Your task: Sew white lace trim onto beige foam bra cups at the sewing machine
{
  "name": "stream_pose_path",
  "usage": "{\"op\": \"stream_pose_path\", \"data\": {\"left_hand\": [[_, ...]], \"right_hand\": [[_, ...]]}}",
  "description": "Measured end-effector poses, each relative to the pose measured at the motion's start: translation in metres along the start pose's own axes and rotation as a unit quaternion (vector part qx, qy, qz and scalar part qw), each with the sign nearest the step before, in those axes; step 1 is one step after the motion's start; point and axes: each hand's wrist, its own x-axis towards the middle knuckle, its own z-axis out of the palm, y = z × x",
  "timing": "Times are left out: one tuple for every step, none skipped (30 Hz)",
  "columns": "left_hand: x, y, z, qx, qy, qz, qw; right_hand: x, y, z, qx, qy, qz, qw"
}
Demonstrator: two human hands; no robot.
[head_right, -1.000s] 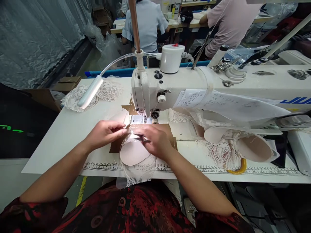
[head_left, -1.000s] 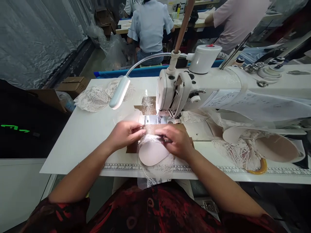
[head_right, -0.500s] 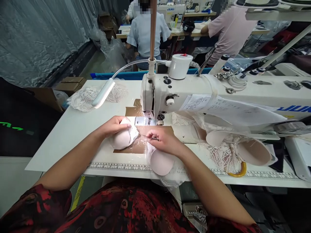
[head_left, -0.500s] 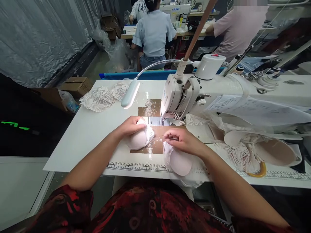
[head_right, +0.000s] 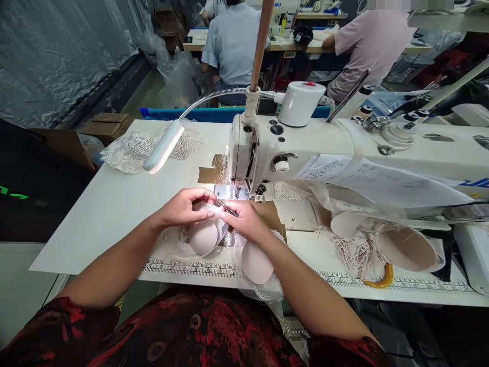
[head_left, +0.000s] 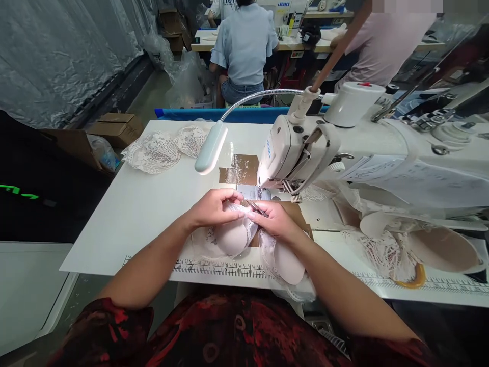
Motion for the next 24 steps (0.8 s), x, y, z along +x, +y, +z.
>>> {"op": "stream_pose_path", "data": {"left_hand": [[0.001, 0.000, 0.002, 0.003, -0.007, 0.003, 1.000], [0.001, 0.000, 0.005, -0.009, -0.016, 0.000, 1.000], [0.002, -0.001, 0.007, -0.031, -0.026, -0.010, 0.999], [0.003, -0.002, 0.010, -0.057, -0.036, -0.025, 0.997], [0.003, -0.003, 0.012, -0.082, -0.045, -0.045, 0.995], [0.004, -0.003, 0.013, -0.104, -0.052, -0.065, 0.991], [0.004, -0.003, 0.014, -0.121, -0.058, -0.085, 0.987], [0.004, -0.003, 0.014, -0.135, -0.064, -0.102, 0.984], [0.004, -0.003, 0.013, -0.148, -0.071, -0.117, 0.979], [0.004, -0.002, 0.013, -0.161, -0.076, -0.129, 0.975], [0.004, -0.001, 0.012, -0.173, -0.080, -0.135, 0.972], [0.004, -0.001, 0.012, -0.184, -0.083, -0.137, 0.970], [0.004, -0.001, 0.012, -0.193, -0.085, -0.137, 0.968], [0.004, -0.001, 0.012, -0.201, -0.085, -0.136, 0.966], [0.004, -0.002, 0.013, -0.207, -0.085, -0.136, 0.965], [0.004, -0.003, 0.015, -0.210, -0.084, -0.138, 0.964], [0.004, -0.005, 0.016, -0.212, -0.084, -0.144, 0.963], [0.004, -0.006, 0.017, -0.212, -0.082, -0.151, 0.962], [0.004, -0.008, 0.018, -0.210, -0.080, -0.157, 0.962], [0.004, -0.009, 0.019, -0.208, -0.078, -0.161, 0.962], [0.004, -0.009, 0.020, -0.207, -0.076, -0.164, 0.962], [0.005, -0.009, 0.020, -0.206, -0.075, -0.166, 0.961], [0.005, -0.008, 0.020, -0.204, -0.074, -0.167, 0.962], [0.005, -0.007, 0.020, -0.200, -0.073, -0.166, 0.963]], "right_hand": [[0.000, -0.001, 0.000, 0.002, -0.002, -0.003, 1.000], [-0.001, -0.001, -0.001, -0.002, -0.003, -0.006, 1.000], [-0.001, -0.002, -0.001, -0.010, -0.001, -0.011, 1.000], [-0.001, -0.002, -0.001, -0.022, 0.002, -0.016, 1.000], [-0.001, -0.002, -0.002, -0.036, 0.008, -0.021, 0.999], [-0.002, -0.002, -0.003, -0.047, 0.018, -0.025, 0.998], [-0.003, -0.002, -0.005, -0.049, 0.025, -0.024, 0.998], [-0.004, -0.002, -0.007, -0.041, 0.028, -0.019, 0.999], [-0.005, -0.002, -0.010, -0.026, 0.027, -0.011, 0.999], [-0.006, -0.002, -0.012, -0.011, 0.025, -0.001, 1.000], [-0.007, -0.002, -0.015, -0.002, 0.019, 0.007, 1.000], [-0.008, -0.003, -0.018, -0.003, 0.012, 0.014, 1.000], [-0.008, -0.003, -0.020, -0.014, 0.007, 0.016, 1.000], [-0.008, -0.004, -0.021, -0.031, 0.004, 0.015, 0.999], [-0.008, -0.005, -0.022, -0.047, 0.000, 0.010, 0.999], [-0.008, -0.006, -0.022, -0.058, -0.002, 0.005, 0.998], [-0.008, -0.007, -0.022, -0.063, -0.003, 0.001, 0.998], [-0.007, -0.007, -0.021, -0.065, -0.005, -0.002, 0.998], [-0.007, -0.008, -0.019, -0.063, -0.009, -0.002, 0.998], [-0.006, -0.008, -0.018, -0.062, -0.012, -0.001, 0.998], [-0.006, -0.008, -0.016, -0.060, -0.013, 0.000, 0.998], [-0.005, -0.008, -0.014, -0.059, -0.012, -0.002, 0.998], [-0.005, -0.008, -0.013, -0.059, -0.007, -0.006, 0.998], [-0.005, -0.007, -0.012, -0.061, 0.002, -0.010, 0.998]]}}
